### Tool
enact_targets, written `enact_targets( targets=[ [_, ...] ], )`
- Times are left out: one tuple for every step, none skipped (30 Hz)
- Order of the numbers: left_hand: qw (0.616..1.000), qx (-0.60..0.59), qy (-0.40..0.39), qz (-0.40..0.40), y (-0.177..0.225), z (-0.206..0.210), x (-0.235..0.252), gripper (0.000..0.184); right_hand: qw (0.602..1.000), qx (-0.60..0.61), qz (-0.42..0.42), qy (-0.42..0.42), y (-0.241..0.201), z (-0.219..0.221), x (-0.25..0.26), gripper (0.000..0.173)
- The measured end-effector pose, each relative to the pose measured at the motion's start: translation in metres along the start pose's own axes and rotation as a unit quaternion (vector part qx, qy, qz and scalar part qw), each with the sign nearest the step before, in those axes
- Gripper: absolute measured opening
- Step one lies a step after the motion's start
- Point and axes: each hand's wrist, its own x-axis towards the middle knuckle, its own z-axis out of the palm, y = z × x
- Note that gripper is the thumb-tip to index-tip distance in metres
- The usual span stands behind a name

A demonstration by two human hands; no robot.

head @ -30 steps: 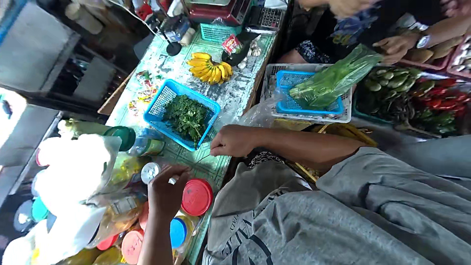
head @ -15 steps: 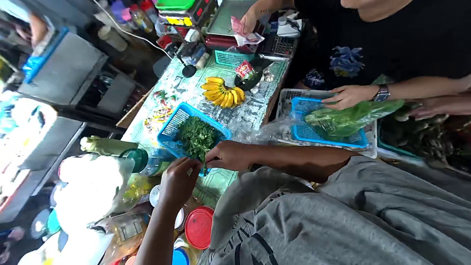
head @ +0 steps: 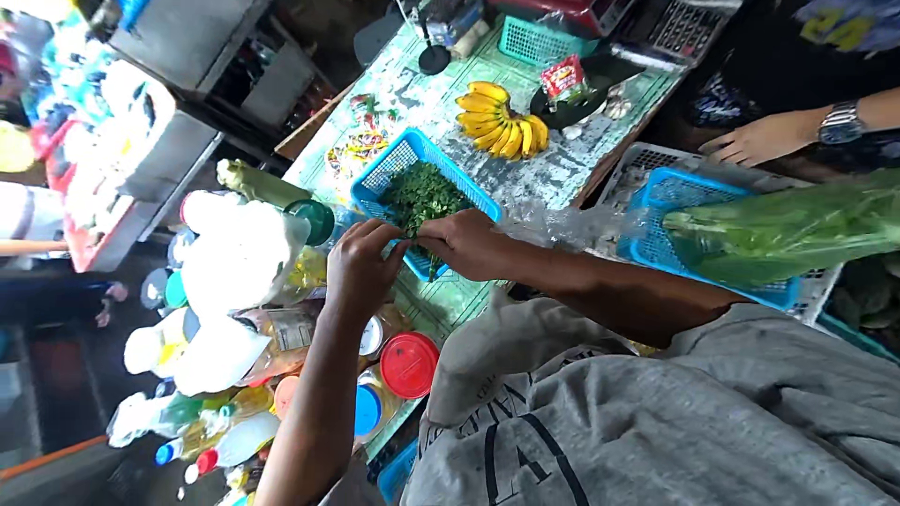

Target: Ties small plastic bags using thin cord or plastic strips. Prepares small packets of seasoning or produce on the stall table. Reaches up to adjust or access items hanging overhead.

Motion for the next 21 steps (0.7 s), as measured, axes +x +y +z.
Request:
enact_targets(
  targets=[
    [1.000, 0.013, 0.015, -0.012, 0.003, 0.004, -0.002, 0.012, 1.000, -0.004, 0.011, 0.002, -0.001, 0.003, 0.001, 0.025],
    [0.999, 0.032, 0.035, -0.026, 0.008, 0.010, -0.005, 0.013, 1.000, -0.003, 0.021, 0.005, -0.002, 0.006, 0.001, 0.026],
    [0.996, 0.053, 0.059, -0.041, 0.013, 0.017, -0.009, 0.014, 0.999, 0.005, 0.030, 0.009, -0.001, 0.010, 0.002, 0.027],
    [0.992, 0.072, 0.089, -0.053, 0.017, 0.025, -0.012, 0.015, 0.999, 0.019, 0.037, 0.020, 0.000, 0.014, 0.004, 0.027],
    [0.987, 0.082, 0.121, -0.064, 0.020, 0.034, -0.013, 0.015, 0.998, 0.035, 0.043, 0.033, 0.000, 0.016, 0.005, 0.026],
    [0.982, 0.084, 0.149, -0.074, 0.021, 0.042, -0.014, 0.015, 0.997, 0.051, 0.049, 0.043, 0.001, 0.018, 0.007, 0.026],
    [0.978, 0.081, 0.172, -0.084, 0.022, 0.050, -0.016, 0.015, 0.995, 0.067, 0.055, 0.050, 0.002, 0.021, 0.008, 0.025],
    [0.975, 0.078, 0.184, -0.096, 0.024, 0.056, -0.018, 0.015, 0.993, 0.081, 0.062, 0.053, 0.003, 0.024, 0.009, 0.024],
    [0.973, 0.074, 0.191, -0.110, 0.027, 0.063, -0.019, 0.015, 0.991, 0.094, 0.071, 0.056, 0.004, 0.026, 0.011, 0.024],
    [0.972, 0.066, 0.190, -0.125, 0.031, 0.069, -0.021, 0.016, 0.990, 0.103, 0.076, 0.064, 0.005, 0.029, 0.013, 0.024],
    [0.973, 0.046, 0.175, -0.143, 0.037, 0.076, -0.023, 0.022, 0.988, 0.109, 0.080, 0.071, 0.007, 0.029, 0.015, 0.024],
    [0.976, 0.010, 0.148, -0.161, 0.043, 0.081, -0.024, 0.030, 0.987, 0.114, 0.082, 0.078, 0.010, 0.029, 0.017, 0.024],
    [0.975, -0.043, 0.127, -0.177, 0.049, 0.086, -0.024, 0.037, 0.986, 0.118, 0.078, 0.084, 0.013, 0.030, 0.019, 0.023],
    [0.968, -0.113, 0.112, -0.192, 0.052, 0.089, -0.025, 0.042, 0.986, 0.123, 0.072, 0.086, 0.016, 0.030, 0.020, 0.022],
    [0.955, -0.190, 0.101, -0.203, 0.051, 0.089, -0.025, 0.042, 0.986, 0.128, 0.061, 0.085, 0.020, 0.030, 0.020, 0.022],
    [0.939, -0.261, 0.086, -0.205, 0.047, 0.086, -0.025, 0.041, 0.988, 0.130, 0.040, 0.076, 0.025, 0.026, 0.021, 0.021],
    [0.923, -0.320, 0.067, -0.201, 0.039, 0.080, -0.025, 0.038, 0.990, 0.130, 0.016, 0.054, 0.031, 0.020, 0.021, 0.021],
    [0.904, -0.378, 0.049, -0.195, 0.030, 0.074, -0.024, 0.036, 0.991, 0.132, -0.009, 0.026, 0.037, 0.012, 0.020, 0.021],
    [0.872, -0.448, 0.033, -0.193, 0.022, 0.069, -0.022, 0.033, 0.989, 0.141, -0.031, -0.003, 0.042, 0.003, 0.019, 0.021],
    [0.830, -0.520, 0.022, -0.203, 0.016, 0.067, -0.020, 0.031, 0.986, 0.154, -0.048, -0.032, 0.046, -0.006, 0.019, 0.019],
    [0.786, -0.578, 0.012, -0.217, 0.012, 0.067, -0.018, 0.029, 0.983, 0.166, -0.059, -0.053, 0.048, -0.012, 0.018, 0.019]
  ],
)
